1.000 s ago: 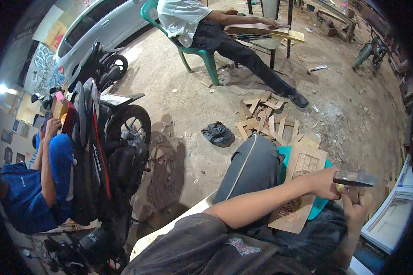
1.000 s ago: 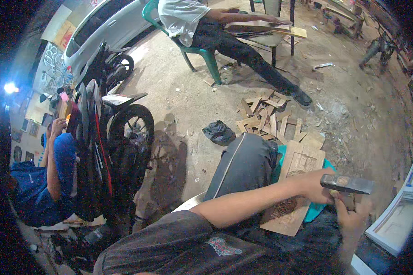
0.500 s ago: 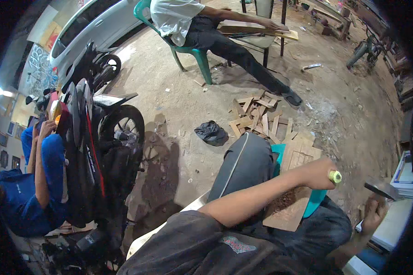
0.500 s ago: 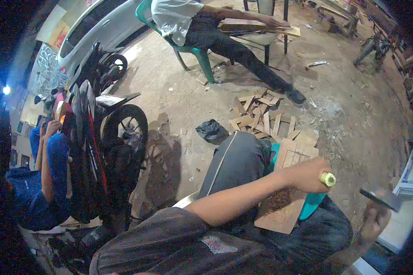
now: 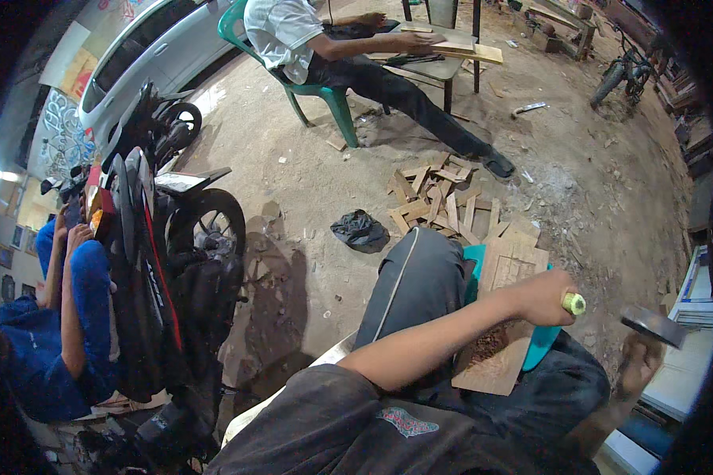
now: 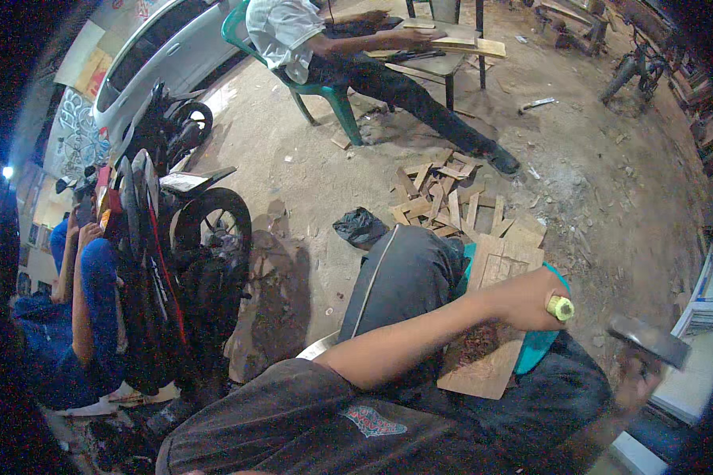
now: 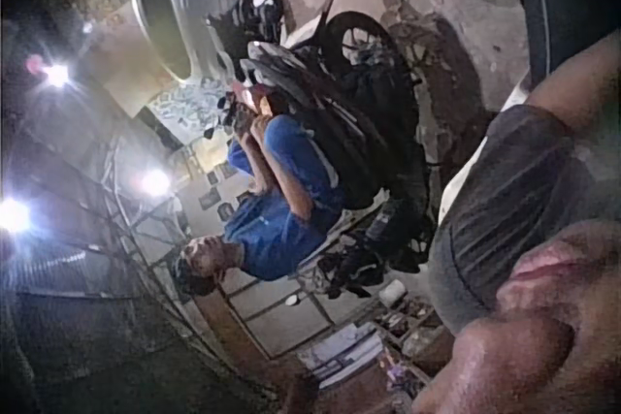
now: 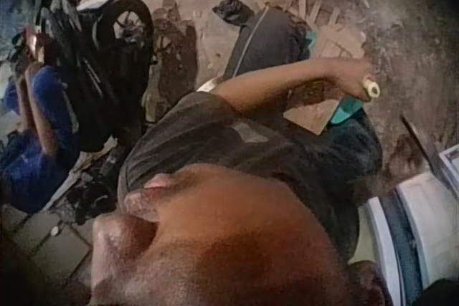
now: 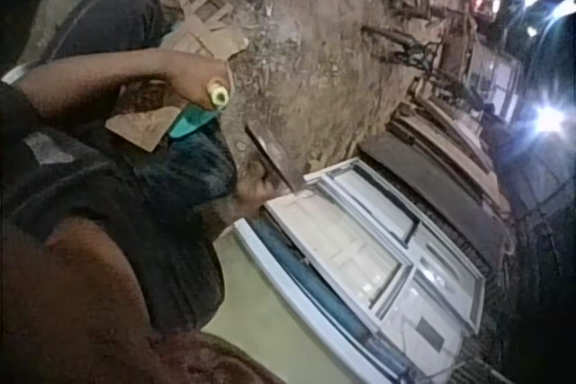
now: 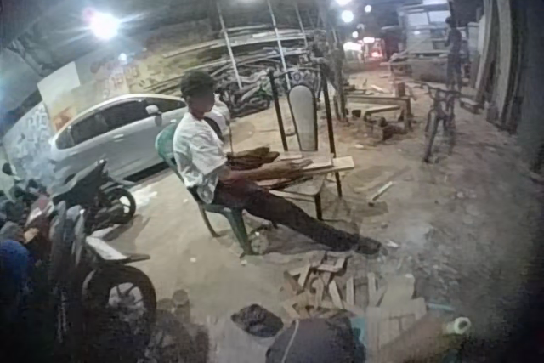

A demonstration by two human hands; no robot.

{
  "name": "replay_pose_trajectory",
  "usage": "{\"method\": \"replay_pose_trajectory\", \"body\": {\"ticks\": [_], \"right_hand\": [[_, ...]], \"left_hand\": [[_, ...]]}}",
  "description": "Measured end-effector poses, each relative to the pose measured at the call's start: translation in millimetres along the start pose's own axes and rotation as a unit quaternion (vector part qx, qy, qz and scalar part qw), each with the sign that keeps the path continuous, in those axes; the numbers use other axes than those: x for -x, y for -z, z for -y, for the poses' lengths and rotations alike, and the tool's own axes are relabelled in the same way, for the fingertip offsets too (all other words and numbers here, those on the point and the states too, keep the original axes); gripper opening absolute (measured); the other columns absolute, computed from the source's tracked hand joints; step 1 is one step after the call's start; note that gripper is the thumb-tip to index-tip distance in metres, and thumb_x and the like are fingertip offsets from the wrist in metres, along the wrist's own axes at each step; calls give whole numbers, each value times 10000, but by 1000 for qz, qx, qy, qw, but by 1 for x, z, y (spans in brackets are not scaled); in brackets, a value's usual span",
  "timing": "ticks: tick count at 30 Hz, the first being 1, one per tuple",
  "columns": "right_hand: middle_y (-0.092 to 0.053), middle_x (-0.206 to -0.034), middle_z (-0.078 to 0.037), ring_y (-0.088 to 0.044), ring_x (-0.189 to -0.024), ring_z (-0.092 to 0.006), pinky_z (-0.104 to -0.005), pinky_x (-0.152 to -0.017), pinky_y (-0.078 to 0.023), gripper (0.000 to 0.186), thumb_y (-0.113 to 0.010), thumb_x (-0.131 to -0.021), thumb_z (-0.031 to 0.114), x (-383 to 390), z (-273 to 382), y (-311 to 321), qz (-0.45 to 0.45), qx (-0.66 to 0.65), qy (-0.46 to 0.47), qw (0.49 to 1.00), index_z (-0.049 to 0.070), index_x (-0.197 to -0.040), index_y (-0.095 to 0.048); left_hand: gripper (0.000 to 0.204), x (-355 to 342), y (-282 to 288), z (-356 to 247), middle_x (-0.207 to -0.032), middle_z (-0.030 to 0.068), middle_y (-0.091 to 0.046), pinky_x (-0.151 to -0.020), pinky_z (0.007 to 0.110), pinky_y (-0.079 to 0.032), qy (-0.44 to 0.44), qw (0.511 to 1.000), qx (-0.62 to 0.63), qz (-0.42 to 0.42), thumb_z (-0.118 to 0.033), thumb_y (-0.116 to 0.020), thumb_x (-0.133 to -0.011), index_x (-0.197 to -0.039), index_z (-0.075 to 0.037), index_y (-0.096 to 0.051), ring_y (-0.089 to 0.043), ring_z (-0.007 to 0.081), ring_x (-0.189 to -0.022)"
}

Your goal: The person carves a design into a wooden board by striking a chisel with a hammer. The person repeatedly positions the chisel against the wood and uses the hammer to drive it, removing small chips of wood.

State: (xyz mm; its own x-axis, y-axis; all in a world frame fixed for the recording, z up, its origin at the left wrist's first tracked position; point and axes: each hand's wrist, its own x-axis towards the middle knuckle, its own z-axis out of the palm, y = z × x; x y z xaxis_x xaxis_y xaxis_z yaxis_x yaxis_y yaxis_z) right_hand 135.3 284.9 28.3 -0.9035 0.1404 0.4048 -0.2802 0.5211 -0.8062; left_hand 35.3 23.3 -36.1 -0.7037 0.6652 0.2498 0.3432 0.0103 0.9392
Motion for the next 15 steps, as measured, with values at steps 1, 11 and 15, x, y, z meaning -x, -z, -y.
{"method": "replay_pose_trajectory", "body": {"ticks": [1, 11, 15], "right_hand": [[-583, -799, -92, -540, -787, -215, -352, -725, -414, 279, -614, -949, 255, -2, 2, -1, 39, 87, 16, 995, -24, -970, -617], [-624, -1034, -86, -616, -912, -191, -293, -755, -523, 299, -646, -943, 264, 4, -38, 60, 93, -151, -43, 983, 34, -1126, -585], [-604, -893, -73, -546, -772, -188, -328, -644, -442, 297, -676, -911, 301, 6, -34, 8, 59, 82, 14, 995, 28, -1023, -639]], "left_hand": [[211, -1, -1, -1, -634, 168, -595, -553, 419, -453, 2, 1000, -3, 1, -187, -687, -717, -678, -9, -582, -566, 314, -559], [177, 1, 0, -3, -636, 171, -594, -553, 432, -449, -4, 1000, 10, 3, -178, -677, -714, -686, -22, -600, -582, 334, -571], [170, -2, -2, -3, -633, 168, -593, -551, 427, -447, 4, 1000, 5, 8, -174, -675, -713, -685, -24, -598, -579, 332, -566]]}}
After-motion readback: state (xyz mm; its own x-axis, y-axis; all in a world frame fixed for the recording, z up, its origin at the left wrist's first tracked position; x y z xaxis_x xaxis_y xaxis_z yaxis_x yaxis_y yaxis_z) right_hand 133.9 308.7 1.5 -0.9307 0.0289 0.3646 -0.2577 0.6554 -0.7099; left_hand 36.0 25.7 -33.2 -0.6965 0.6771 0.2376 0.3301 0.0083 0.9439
